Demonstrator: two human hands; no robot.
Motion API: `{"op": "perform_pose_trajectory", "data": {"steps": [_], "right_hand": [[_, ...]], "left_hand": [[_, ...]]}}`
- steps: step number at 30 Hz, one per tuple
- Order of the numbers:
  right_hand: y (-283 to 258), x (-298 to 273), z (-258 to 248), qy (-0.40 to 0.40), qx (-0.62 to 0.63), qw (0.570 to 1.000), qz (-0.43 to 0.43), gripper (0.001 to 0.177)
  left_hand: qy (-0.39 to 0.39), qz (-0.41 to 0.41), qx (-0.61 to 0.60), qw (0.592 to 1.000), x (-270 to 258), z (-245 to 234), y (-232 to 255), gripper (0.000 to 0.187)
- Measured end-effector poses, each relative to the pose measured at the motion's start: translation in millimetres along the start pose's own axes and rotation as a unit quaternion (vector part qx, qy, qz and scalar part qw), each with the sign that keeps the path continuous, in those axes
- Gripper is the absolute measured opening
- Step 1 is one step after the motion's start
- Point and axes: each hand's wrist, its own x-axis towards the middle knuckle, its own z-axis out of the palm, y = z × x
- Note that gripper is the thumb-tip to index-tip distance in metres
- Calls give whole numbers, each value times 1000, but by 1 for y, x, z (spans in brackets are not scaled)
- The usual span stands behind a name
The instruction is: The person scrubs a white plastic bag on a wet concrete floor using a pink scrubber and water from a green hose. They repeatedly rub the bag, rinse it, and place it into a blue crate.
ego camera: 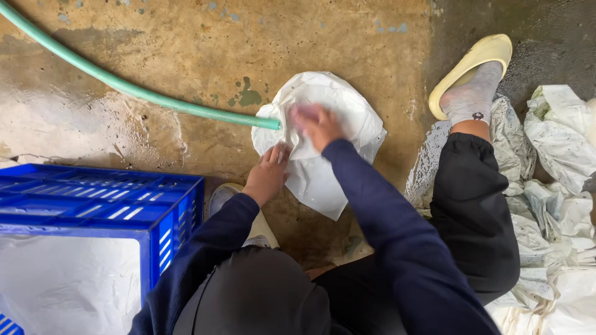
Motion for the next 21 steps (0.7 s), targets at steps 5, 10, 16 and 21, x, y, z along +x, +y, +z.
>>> {"op": "perform_pose_trajectory", "data": {"steps": [5,10,16,21], "right_hand": [[21,35,8,18,-237,953,-188,55],[9,59,1,68,-344,918,-184,49],[52,41,28,-23,-389,878,-279,43],[11,88,-5,50,-400,893,-202,50]], "left_hand": [[-52,-24,-56,997,-1,-34,-2,66],[-64,-35,-66,995,4,-29,-3,67],[-94,-36,-118,988,9,-24,-8,65],[-80,-41,-94,991,11,-20,-8,66]]}}
